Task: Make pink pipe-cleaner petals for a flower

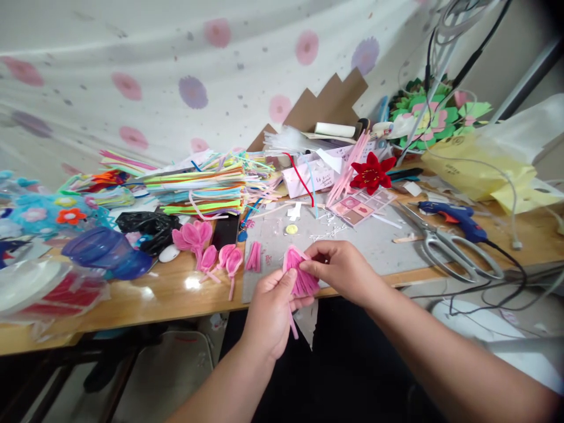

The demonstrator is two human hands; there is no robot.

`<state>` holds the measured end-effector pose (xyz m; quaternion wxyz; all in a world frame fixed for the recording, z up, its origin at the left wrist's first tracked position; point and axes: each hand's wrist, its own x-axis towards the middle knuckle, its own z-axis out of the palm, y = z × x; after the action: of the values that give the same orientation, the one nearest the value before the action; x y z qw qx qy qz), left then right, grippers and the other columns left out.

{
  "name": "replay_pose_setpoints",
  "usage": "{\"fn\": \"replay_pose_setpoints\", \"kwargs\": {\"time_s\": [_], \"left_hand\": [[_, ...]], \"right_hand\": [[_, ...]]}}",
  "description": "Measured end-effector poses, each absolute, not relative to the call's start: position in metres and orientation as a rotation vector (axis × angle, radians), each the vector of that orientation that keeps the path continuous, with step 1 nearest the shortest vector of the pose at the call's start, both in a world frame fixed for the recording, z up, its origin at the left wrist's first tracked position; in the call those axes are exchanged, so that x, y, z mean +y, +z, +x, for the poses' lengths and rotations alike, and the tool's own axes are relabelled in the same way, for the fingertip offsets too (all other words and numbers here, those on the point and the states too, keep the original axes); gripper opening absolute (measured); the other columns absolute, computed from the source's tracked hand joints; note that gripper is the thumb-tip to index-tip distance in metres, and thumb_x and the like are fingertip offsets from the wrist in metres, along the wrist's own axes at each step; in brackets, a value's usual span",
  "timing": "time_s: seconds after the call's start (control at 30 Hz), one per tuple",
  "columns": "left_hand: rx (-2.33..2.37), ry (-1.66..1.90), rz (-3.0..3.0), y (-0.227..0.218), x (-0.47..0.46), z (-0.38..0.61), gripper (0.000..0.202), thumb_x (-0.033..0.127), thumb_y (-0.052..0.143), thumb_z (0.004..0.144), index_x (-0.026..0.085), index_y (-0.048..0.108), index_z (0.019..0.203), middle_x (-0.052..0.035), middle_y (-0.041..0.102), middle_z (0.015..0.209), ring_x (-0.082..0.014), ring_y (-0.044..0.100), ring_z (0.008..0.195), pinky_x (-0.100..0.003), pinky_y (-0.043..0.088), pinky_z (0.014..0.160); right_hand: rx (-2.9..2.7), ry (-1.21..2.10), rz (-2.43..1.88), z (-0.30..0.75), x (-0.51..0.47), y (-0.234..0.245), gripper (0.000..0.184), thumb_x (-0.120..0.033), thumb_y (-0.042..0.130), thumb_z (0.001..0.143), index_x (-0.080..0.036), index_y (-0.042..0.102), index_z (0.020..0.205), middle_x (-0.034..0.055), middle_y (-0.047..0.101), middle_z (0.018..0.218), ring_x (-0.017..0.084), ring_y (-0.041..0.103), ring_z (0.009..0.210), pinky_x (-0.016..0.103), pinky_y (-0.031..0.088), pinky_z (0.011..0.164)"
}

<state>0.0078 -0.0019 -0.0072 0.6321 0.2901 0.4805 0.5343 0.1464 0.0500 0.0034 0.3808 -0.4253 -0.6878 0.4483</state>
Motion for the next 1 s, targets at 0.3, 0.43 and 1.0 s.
{"fn": "replay_pose_setpoints", "kwargs": {"time_s": [0.3, 0.43, 1.0], "left_hand": [[1.026, 1.434, 0.587, -0.011, 0.002, 0.013, 0.025, 0.034, 0.074, 0.073, 0.011, 0.069, 0.082, -0.0061, 0.07, 0.075, -0.0195, 0.067, 0.073, -0.035, 0.055, 0.072], [1.05, 1.496, 0.593, -0.013, 0.002, 0.013, 0.022, 0.033, 0.076, 0.07, 0.014, 0.072, 0.079, -0.0055, 0.072, 0.075, -0.0229, 0.067, 0.084, -0.035, 0.052, 0.08], [0.916, 1.459, 0.485, -0.007, 0.003, 0.015, 0.02, 0.03, 0.076, 0.07, 0.014, 0.073, 0.08, -0.0054, 0.071, 0.077, -0.0194, 0.064, 0.081, -0.03, 0.048, 0.078]], "right_hand": [[-1.76, 0.588, -0.987, 0.134, 0.029, -0.02, 0.014, -0.017, 0.056, 0.088, -0.016, 0.07, 0.086, 0.0033, 0.059, 0.073, 0.015, 0.056, 0.069, 0.026, 0.042, 0.063], [-1.725, 0.612, -0.984, 0.13, 0.027, -0.023, 0.015, -0.019, 0.057, 0.088, -0.015, 0.07, 0.081, 0.0036, 0.057, 0.073, 0.015, 0.056, 0.069, 0.026, 0.042, 0.063], [-1.543, 1.276, -1.056, 0.12, 0.021, -0.026, 0.033, -0.043, 0.051, 0.087, -0.017, 0.056, 0.066, 0.0012, 0.057, 0.061, 0.015, 0.055, 0.059, 0.026, 0.046, 0.057]]}}
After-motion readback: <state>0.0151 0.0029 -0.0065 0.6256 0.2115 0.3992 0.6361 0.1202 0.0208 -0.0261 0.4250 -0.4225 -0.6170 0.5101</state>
